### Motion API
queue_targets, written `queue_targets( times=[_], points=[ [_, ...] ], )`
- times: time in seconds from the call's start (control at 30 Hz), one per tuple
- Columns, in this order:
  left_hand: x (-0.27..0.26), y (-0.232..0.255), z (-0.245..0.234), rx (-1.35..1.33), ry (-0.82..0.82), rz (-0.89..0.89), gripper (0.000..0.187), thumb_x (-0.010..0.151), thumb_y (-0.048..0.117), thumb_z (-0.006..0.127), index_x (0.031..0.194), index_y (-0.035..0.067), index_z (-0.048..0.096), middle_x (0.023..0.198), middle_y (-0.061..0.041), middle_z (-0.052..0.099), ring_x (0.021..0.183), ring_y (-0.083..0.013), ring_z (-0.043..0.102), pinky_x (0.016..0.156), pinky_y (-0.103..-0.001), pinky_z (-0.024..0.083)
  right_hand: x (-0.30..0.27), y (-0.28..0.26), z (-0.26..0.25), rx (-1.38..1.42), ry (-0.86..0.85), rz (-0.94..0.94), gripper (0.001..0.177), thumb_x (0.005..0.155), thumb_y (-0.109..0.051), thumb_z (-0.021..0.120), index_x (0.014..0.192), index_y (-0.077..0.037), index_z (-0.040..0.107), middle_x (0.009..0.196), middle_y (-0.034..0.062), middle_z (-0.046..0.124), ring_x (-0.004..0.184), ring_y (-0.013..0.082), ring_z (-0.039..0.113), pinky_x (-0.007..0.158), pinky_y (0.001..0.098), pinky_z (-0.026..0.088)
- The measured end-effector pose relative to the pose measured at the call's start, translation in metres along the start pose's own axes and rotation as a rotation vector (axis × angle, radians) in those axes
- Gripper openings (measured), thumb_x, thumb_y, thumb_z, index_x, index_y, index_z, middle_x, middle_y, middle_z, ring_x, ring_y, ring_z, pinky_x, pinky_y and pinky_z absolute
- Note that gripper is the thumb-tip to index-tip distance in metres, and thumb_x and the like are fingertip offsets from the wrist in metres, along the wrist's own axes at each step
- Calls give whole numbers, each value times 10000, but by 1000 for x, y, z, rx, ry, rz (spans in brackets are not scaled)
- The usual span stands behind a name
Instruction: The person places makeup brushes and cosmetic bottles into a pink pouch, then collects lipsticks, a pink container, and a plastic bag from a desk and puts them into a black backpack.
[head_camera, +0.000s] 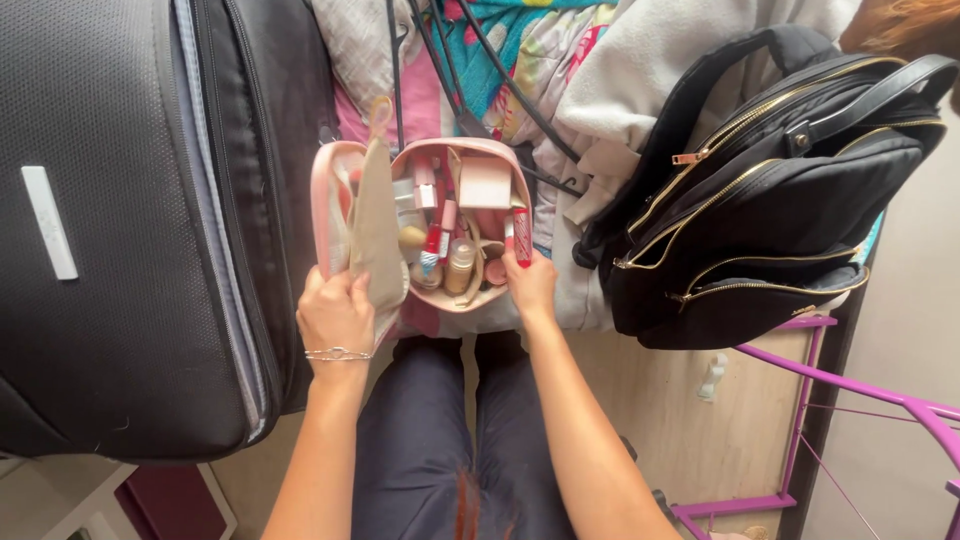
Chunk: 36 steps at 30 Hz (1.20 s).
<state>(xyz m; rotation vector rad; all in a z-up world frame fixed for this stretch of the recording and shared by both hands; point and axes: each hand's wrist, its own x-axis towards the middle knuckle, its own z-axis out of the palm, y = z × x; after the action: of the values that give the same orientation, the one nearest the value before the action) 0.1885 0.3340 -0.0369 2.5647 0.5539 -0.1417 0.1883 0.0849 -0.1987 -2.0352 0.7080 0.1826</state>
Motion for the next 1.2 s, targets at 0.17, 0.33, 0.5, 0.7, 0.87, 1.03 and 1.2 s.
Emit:
queue_targets(
  times=[0.17,0.33,0.5,0.7,0.87,1.03,1.2],
  points=[
    [-1,4,-7,-131,-7,13,148,911,133,736,941,-10,761,938,-228,635,796,-435,657,714,-514,509,1,8,-13,-155,-259,246,370,899,-361,745,805,-4,740,596,73,658,548,138,632,519,305,477],
    [-3,-1,-6,-142,-23,45,139,899,123,736,924,-10,764,968,-216,660,807,-432,656,725,-507,513,-9,8,-12,222,-443,465,322,917,-353,756,847,-42,709,670,28,681,526,100,564,436,258,378],
    [-4,-6,-7,-190,-33,22,146,891,130,739,914,-12,762,985,-216,665,821,-420,660,741,-492,519,-28,25,7,459,-201,245,298,832,-239,795,1035,-103,623,767,27,728,561,86,666,434,260,453],
    [-13,-7,-9,-226,-54,11,137,877,135,741,939,23,786,976,-212,667,811,-408,670,740,-484,523,-16,-32,-10,-54,-43,209,363,903,-320,777,1042,-19,631,784,184,746,639,274,733,577,396,560],
    [-34,-15,-1,-200,-39,-76,187,871,165,775,876,-21,761,976,-229,658,816,-428,661,739,-492,516,19,11,-18,-391,-24,-212,287,855,-262,785,1032,-48,712,873,217,742,835,428,706,720,493,545],
    [-60,-14,7,-250,36,-110,175,869,161,763,888,-13,767,1012,-226,670,841,-432,670,758,-492,524,32,36,-24,-780,-179,-307,264,744,-171,761,986,-70,743,884,215,729,836,430,702,734,502,561],
    [-80,-16,25,-205,26,-181,195,868,194,773,863,-1,784,1024,-226,674,851,-449,662,780,-511,522,22,9,-27,-251,-293,-152,273,892,-261,725,997,-9,701,751,191,756,724,350,790,701,442,613]
  ],
)
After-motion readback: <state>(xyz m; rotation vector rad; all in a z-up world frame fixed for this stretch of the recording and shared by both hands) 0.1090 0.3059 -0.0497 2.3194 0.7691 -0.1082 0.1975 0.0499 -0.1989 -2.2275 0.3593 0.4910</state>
